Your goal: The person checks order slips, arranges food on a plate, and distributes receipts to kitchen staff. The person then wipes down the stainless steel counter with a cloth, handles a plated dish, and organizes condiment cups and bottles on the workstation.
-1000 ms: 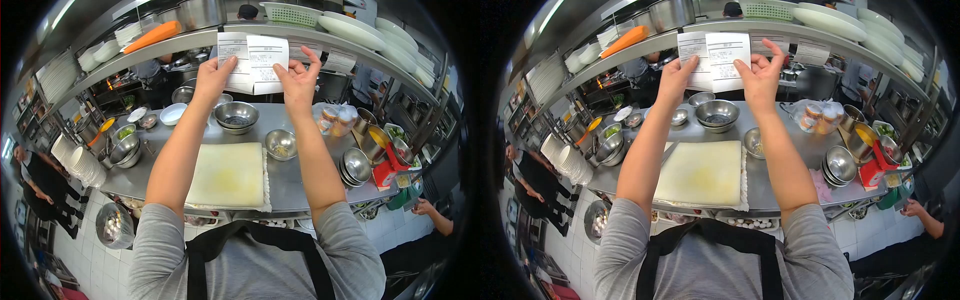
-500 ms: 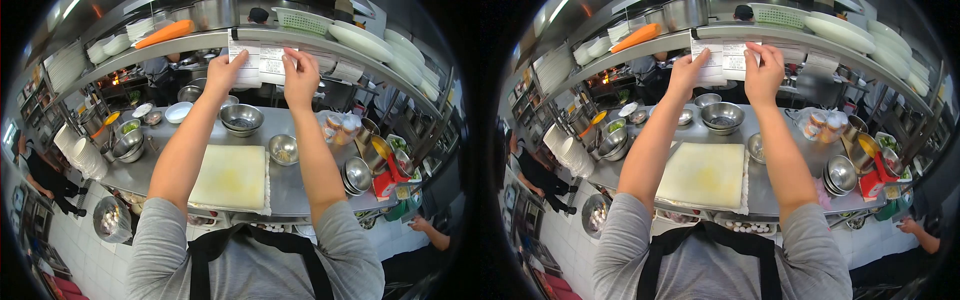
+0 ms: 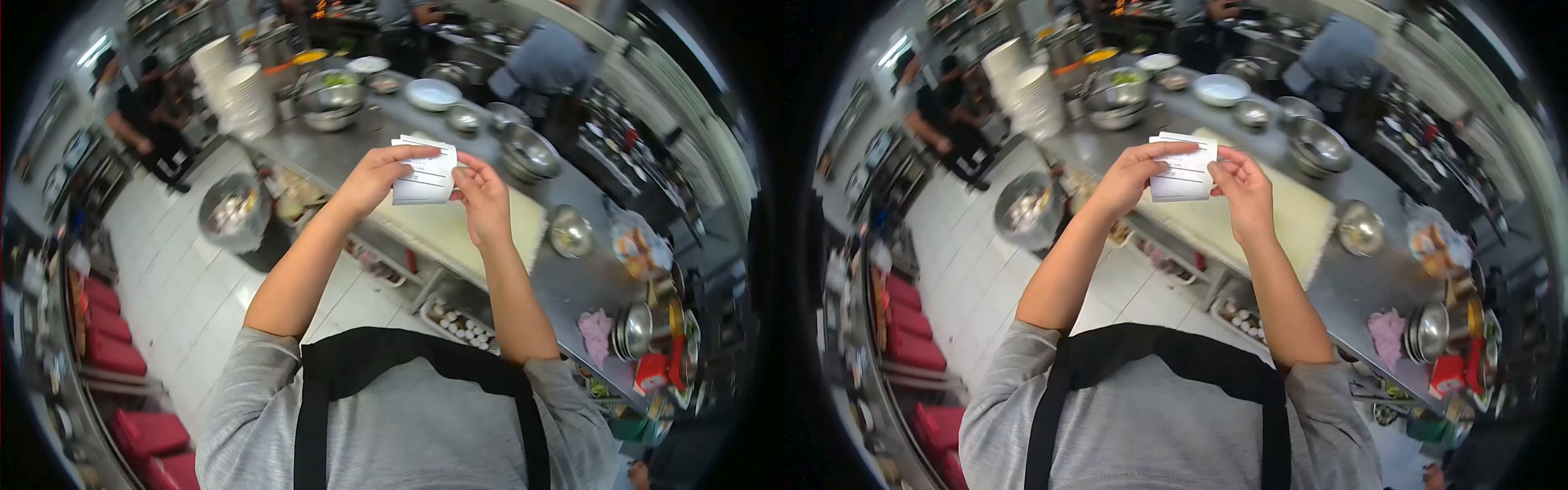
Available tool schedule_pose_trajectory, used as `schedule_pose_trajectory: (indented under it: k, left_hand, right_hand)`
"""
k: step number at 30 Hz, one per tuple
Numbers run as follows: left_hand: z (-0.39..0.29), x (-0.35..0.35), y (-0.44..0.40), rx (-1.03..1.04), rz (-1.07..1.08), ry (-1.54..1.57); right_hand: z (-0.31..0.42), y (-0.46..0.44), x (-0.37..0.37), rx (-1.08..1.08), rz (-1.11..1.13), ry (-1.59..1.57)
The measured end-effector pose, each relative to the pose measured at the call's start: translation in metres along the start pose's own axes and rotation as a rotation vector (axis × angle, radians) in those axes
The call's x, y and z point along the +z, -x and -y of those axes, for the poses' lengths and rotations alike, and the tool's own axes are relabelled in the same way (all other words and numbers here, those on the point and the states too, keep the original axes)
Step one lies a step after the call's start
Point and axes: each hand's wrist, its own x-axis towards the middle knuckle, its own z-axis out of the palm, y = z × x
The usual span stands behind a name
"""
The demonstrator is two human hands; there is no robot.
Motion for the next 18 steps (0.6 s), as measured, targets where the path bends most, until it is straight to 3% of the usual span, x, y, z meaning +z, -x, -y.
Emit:
schedule_pose_trajectory:
  k: [1,5,8,12,18]
  left_hand:
    - [-0.004,-0.015,0.026,0.028,-0.039,-0.077]
    - [-0.039,-0.079,0.147,-0.065,-0.366,0.245]
    - [-0.059,-0.132,0.233,-0.050,-0.497,0.101]
    - [-0.095,-0.180,0.330,-0.074,-0.722,0.100]
    - [-0.131,-0.256,0.420,-0.091,-0.895,0.031]
  right_hand:
    - [-0.014,0.002,0.026,-0.005,0.038,-0.018]
    - [-0.068,0.023,0.148,0.070,0.157,-0.150]
    - [-0.097,0.059,0.246,0.258,0.237,-0.250]
    - [-0.155,0.094,0.345,0.321,0.395,-0.251]
    - [-0.204,0.092,0.451,0.356,0.405,-0.449]
